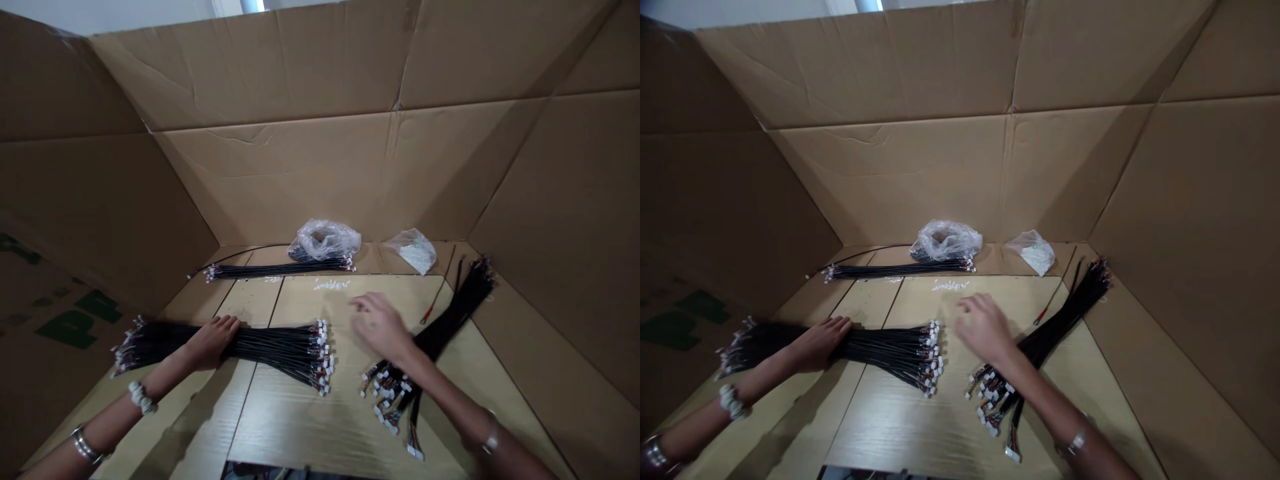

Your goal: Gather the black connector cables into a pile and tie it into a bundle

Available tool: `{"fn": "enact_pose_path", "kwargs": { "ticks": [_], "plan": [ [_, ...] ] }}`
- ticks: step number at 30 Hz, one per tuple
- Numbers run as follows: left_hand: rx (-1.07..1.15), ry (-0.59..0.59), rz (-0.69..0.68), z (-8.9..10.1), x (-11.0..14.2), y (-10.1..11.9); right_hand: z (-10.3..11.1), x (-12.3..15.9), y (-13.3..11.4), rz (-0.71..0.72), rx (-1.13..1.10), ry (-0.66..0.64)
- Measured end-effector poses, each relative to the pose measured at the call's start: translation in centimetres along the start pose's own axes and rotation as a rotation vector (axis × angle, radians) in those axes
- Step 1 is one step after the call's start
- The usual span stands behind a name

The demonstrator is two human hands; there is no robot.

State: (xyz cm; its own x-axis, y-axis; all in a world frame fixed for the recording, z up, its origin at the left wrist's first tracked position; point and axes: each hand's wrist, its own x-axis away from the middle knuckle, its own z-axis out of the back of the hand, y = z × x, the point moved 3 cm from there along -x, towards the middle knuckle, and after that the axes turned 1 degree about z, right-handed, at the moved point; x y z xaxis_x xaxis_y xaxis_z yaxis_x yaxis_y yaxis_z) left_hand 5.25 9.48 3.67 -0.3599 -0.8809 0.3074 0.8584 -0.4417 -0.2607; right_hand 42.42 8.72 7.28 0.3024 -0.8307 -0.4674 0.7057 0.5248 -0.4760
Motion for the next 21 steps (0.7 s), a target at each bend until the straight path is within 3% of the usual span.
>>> {"fn": "enact_pose_path", "kwargs": {
  "ticks": [4,8,12,21],
  "plan": [
    [-0.014,-0.024,0.000,0.0,-0.4,0.2,-8.1,-4.0,-8.5,0.183,0.097,-0.567],
    [-0.017,-0.049,-0.006,0.0,-0.6,0.1,-13.6,-6.3,-12.2,0.169,0.286,-0.873],
    [-0.008,-0.062,-0.010,0.1,-0.7,0.1,-15.4,-7.0,-13.0,0.114,0.327,-0.907],
    [0.071,-0.065,-0.024,0.3,-0.8,-0.3,-16.9,-6.9,-13.5,0.095,0.339,-0.906]
  ]
}}
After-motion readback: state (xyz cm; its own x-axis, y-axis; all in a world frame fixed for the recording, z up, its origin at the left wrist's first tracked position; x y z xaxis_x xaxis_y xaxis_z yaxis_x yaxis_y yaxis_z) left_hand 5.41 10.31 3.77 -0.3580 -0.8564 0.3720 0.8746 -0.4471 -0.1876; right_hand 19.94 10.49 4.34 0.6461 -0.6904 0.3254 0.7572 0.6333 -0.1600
